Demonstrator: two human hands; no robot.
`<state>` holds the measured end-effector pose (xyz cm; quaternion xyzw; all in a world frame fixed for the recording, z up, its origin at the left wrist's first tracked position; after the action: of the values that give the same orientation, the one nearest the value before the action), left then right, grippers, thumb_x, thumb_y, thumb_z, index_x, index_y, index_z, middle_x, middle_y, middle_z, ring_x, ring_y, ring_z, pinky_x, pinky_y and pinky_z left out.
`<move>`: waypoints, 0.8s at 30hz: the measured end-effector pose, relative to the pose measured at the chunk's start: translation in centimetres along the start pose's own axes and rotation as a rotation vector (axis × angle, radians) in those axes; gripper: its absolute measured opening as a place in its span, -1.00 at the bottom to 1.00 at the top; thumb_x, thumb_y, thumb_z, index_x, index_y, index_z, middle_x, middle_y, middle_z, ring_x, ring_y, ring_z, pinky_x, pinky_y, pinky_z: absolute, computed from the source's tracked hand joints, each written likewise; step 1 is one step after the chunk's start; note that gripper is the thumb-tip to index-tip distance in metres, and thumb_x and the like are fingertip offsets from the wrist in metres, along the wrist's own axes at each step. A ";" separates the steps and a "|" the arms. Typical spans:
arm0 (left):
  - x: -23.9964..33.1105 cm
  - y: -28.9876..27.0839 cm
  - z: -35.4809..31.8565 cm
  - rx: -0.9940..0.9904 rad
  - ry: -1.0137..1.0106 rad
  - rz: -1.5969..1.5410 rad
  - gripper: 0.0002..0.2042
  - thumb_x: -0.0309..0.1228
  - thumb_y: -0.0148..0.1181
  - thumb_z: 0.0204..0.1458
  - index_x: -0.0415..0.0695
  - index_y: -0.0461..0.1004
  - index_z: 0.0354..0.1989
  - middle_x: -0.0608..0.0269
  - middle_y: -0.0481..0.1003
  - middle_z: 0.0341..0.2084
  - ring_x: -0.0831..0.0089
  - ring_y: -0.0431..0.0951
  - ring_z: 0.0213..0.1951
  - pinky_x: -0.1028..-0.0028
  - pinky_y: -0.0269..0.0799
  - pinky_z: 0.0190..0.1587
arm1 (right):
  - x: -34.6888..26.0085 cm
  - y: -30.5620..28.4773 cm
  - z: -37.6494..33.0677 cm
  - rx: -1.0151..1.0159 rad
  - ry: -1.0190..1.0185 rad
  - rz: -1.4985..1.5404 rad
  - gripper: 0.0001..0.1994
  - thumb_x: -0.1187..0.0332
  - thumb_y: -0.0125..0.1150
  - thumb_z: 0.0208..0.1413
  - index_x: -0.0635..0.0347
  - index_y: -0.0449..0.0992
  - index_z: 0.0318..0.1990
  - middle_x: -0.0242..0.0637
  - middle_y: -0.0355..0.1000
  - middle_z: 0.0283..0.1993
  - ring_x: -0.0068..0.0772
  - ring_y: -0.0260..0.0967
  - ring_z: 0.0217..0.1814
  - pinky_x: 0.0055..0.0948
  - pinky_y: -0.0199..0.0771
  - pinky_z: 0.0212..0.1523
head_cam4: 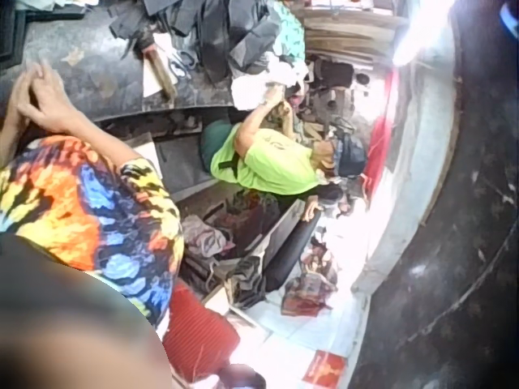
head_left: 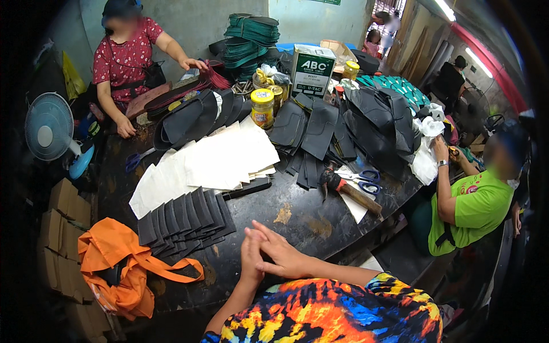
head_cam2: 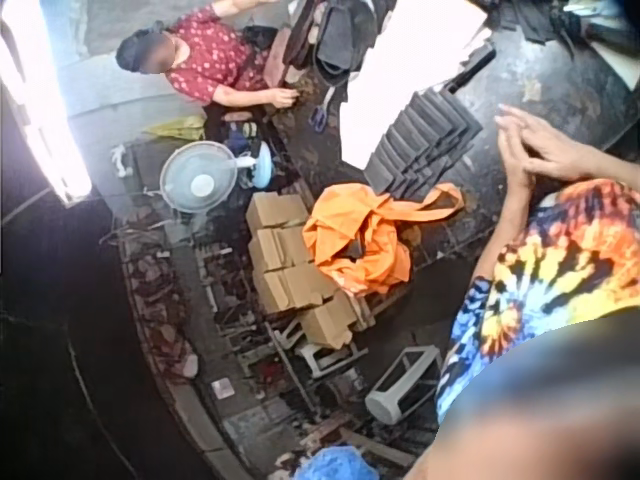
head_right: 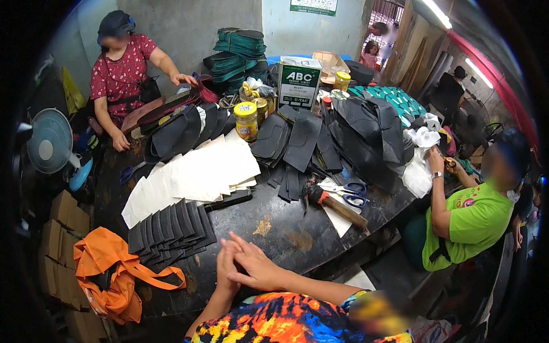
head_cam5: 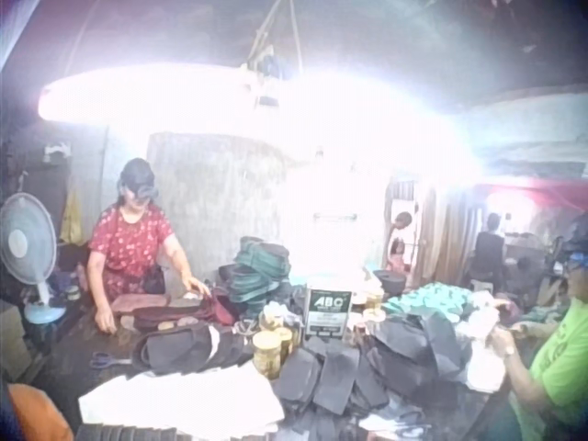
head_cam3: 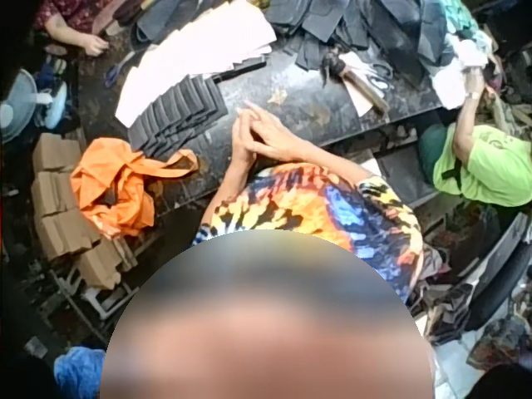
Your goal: The person repeatedly picks black fabric pieces and white paper sheets from a table, aligns them, and stacks them into small bundles. They occasionally use a hammer-like tool to press the stacked pieces and use scissors to trim a white sheet. The assembled bundles are placed on the table.
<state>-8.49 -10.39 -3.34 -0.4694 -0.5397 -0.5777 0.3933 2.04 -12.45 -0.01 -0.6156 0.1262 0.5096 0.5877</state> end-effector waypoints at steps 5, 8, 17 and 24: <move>-1.5 -1.6 1.4 0.075 -0.127 -0.346 -0.32 0.10 -0.39 0.50 -0.08 0.37 -0.61 0.28 0.42 -0.61 0.50 0.41 -0.44 0.46 0.36 -0.20 | -1.4 -0.2 0.2 -0.057 -0.143 0.083 -0.14 -0.21 0.07 0.35 0.12 0.02 0.60 0.23 -0.32 0.67 0.29 -0.23 0.69 0.08 -0.09 0.57; 0.1 -2.6 2.6 0.000 -0.054 -0.467 -0.34 0.10 -0.37 0.50 -0.08 0.40 -0.56 0.25 0.43 -0.59 0.49 0.38 -0.51 0.47 0.35 -0.36 | -1.6 -1.9 0.2 -0.088 -0.156 0.241 -0.19 -0.17 0.08 0.36 0.03 0.06 0.61 0.20 -0.30 0.68 0.26 -0.24 0.70 0.05 -0.12 0.58; 1.3 1.3 0.3 -0.096 0.072 0.026 -0.47 0.07 0.01 0.41 -0.23 0.40 0.14 0.33 0.47 -0.23 0.62 0.46 -0.25 0.56 0.39 -0.22 | -0.5 -1.4 1.4 0.037 -0.005 0.123 -0.10 -0.24 0.12 0.28 -0.01 -0.01 0.62 0.14 -0.19 0.66 0.31 -0.11 0.64 0.06 -0.07 0.57; -0.3 -1.6 0.4 -0.005 -0.066 -0.006 -0.43 0.09 -0.21 0.48 -0.08 0.36 -0.48 0.46 0.31 -0.62 0.68 0.27 -0.62 0.59 0.18 -0.55 | -1.1 -2.5 1.5 -0.189 -0.096 0.210 -0.10 0.03 0.27 0.30 0.27 -0.06 0.60 0.17 -0.09 0.63 0.14 -0.11 0.68 -0.11 -0.03 0.59</move>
<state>-9.90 -9.81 -4.00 -0.4874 -0.5523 -0.5644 0.3726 2.71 -10.97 2.58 -0.6267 0.1129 0.6066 0.4760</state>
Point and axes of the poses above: each hand's wrist, its own z-axis towards the middle knuckle, its own y-axis out of the palm, x = y × z, the point moved 6 cm from there along z, towards the middle knuckle
